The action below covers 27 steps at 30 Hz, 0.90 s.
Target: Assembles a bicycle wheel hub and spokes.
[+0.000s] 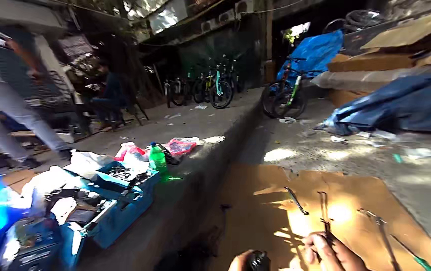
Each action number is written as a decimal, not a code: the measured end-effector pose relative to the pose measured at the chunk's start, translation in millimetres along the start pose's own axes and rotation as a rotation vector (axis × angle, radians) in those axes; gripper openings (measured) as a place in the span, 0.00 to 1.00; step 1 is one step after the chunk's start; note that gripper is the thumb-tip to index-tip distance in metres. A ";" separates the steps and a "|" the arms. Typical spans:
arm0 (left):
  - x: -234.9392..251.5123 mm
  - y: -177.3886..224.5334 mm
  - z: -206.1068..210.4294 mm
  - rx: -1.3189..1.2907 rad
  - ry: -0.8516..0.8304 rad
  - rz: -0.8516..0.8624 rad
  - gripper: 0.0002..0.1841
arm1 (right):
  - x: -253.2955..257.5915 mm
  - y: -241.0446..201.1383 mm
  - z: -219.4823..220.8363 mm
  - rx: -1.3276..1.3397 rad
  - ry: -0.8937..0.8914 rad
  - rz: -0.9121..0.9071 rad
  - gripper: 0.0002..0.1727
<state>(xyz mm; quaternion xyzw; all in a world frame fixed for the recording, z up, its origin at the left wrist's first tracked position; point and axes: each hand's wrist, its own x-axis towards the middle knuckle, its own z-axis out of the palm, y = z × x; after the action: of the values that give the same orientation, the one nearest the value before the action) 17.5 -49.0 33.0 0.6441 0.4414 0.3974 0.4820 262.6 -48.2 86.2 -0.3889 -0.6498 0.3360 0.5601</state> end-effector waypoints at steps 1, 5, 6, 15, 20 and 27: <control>3.5 -7.1 -5.3 -0.008 0.010 0.002 0.18 | 4.9 -3.9 5.4 0.004 0.012 -0.025 0.18; 11.7 -28.1 -8.1 -0.114 0.086 0.030 0.16 | 17.4 -0.9 29.3 -0.044 -0.026 -0.088 0.18; 12.3 -29.1 -6.4 -0.156 0.097 0.030 0.15 | 18.7 3.4 35.1 -0.077 -0.039 -0.095 0.18; 7.8 -31.7 -9.1 -0.198 0.114 0.040 0.14 | 24.6 24.0 52.6 -0.181 -0.054 -0.141 0.20; 6.0 -34.3 -11.8 -0.141 0.152 0.035 0.16 | 23.2 19.7 58.2 -0.248 -0.120 -0.145 0.21; 2.9 -27.0 -9.2 -0.025 0.175 -0.002 0.19 | 13.5 10.1 63.7 -0.332 -0.150 -0.120 0.17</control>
<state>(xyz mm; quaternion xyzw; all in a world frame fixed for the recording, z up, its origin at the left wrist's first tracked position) 4.7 -39.8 9.0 0.6005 0.4776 0.4569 0.4501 199.9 -31.6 74.3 -0.4101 -0.7583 0.2182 0.4573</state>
